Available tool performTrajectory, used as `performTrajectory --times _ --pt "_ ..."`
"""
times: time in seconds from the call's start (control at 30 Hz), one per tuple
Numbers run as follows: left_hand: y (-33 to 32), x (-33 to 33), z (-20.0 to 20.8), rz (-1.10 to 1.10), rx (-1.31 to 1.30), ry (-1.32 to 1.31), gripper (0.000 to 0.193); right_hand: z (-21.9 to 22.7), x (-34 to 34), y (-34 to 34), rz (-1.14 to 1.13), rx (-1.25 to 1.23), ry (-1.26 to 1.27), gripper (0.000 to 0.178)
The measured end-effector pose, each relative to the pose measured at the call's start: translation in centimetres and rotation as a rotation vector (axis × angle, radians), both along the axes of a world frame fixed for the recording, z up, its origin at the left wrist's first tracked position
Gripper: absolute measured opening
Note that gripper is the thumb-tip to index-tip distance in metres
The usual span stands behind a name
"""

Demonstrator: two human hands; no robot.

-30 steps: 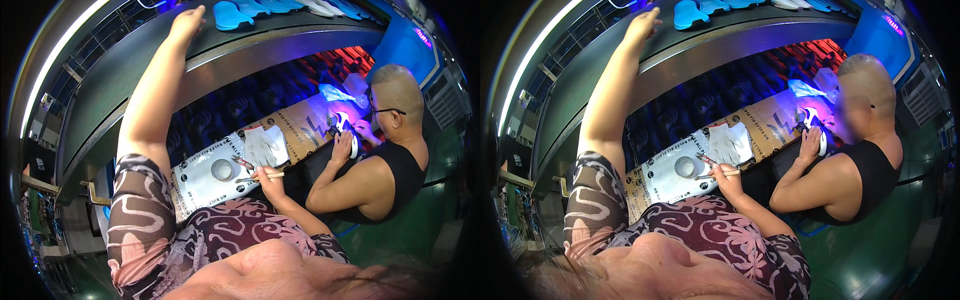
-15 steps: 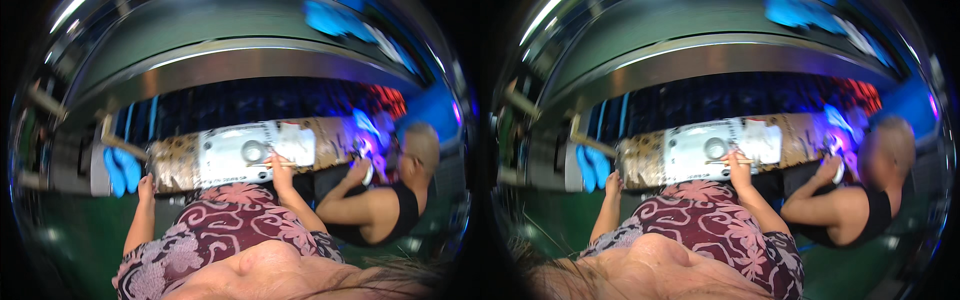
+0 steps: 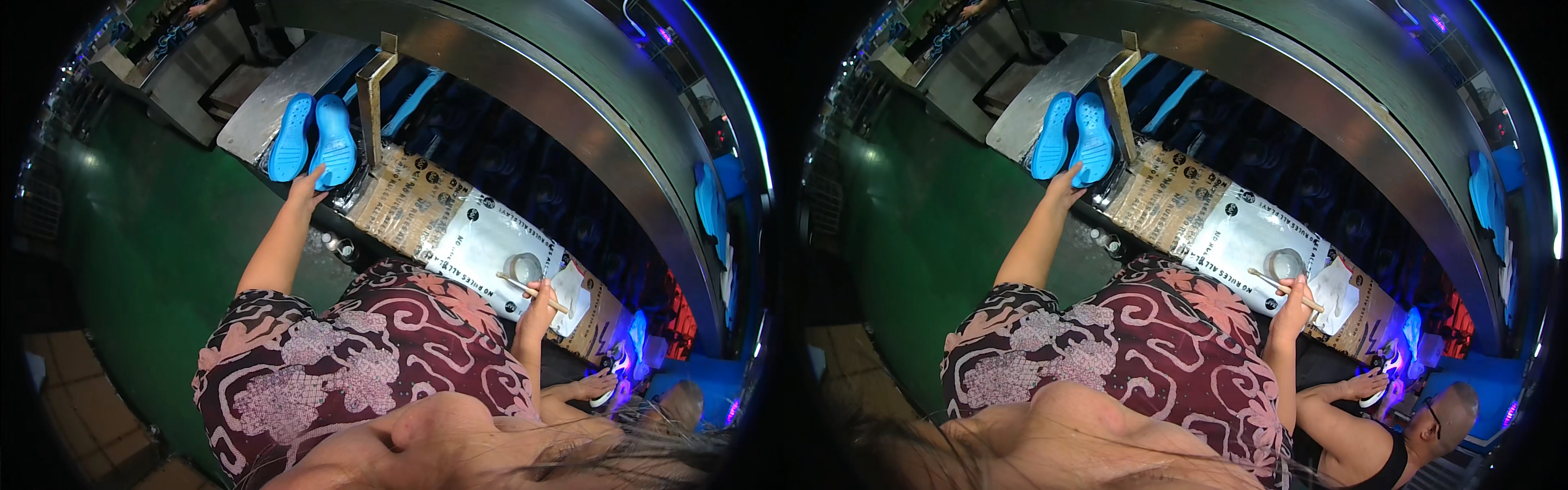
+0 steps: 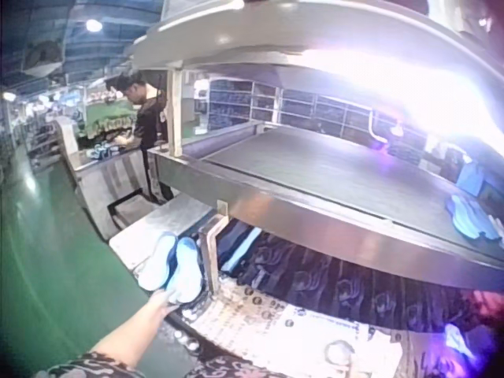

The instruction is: The person applies adhesive to shoe soles using a brush dipped in a container and places the glued soles onto an overhead conveyor.

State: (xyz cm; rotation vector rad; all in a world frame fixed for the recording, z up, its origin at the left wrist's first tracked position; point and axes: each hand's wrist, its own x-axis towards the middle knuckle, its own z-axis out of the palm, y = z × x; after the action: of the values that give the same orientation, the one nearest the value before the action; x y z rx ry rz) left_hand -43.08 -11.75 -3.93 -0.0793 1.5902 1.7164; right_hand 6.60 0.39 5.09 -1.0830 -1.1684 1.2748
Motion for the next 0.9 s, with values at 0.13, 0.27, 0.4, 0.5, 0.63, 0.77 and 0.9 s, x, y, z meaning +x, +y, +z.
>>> performTrajectory --times 0.13,0.27,0.4,0.5,0.63,0.77,0.9 --pt "2.1 0.2 -1.2 0.092 -0.088 0.111 0.063 0.5 -0.6 -0.4 0.004 -0.013 -0.022 0.031" --pt "3.7 0.2 0.2 0.082 -0.103 0.037 0.025 1.1 -1.2 -0.2 0.004 0.004 -0.080 0.032" --pt "1.5 0.3 0.2 0.210 -0.083 0.047 0.028 1.2 -1.4 -0.4 0.021 0.005 -0.069 0.032" --pt "0.9 1.7 1.0 0.224 -0.054 0.019 0.025 1.0 -1.4 -0.5 0.016 -0.020 -0.059 0.034" --pt "0.8 1.2 1.3 0.097 -0.040 0.013 0.031 0.6 -1.2 -0.5 0.037 -0.016 -0.082 0.035" --pt "0.4 1.8 4.1 0.152 -0.012 0.068 0.033 0.2 -1.0 -0.3 0.023 -0.030 -0.050 0.035" --pt "-3.0 -1.0 4.1 0.062 0.044 0.285 0.038 -0.1 -0.8 -0.2 0.032 -0.049 -0.027 0.032"
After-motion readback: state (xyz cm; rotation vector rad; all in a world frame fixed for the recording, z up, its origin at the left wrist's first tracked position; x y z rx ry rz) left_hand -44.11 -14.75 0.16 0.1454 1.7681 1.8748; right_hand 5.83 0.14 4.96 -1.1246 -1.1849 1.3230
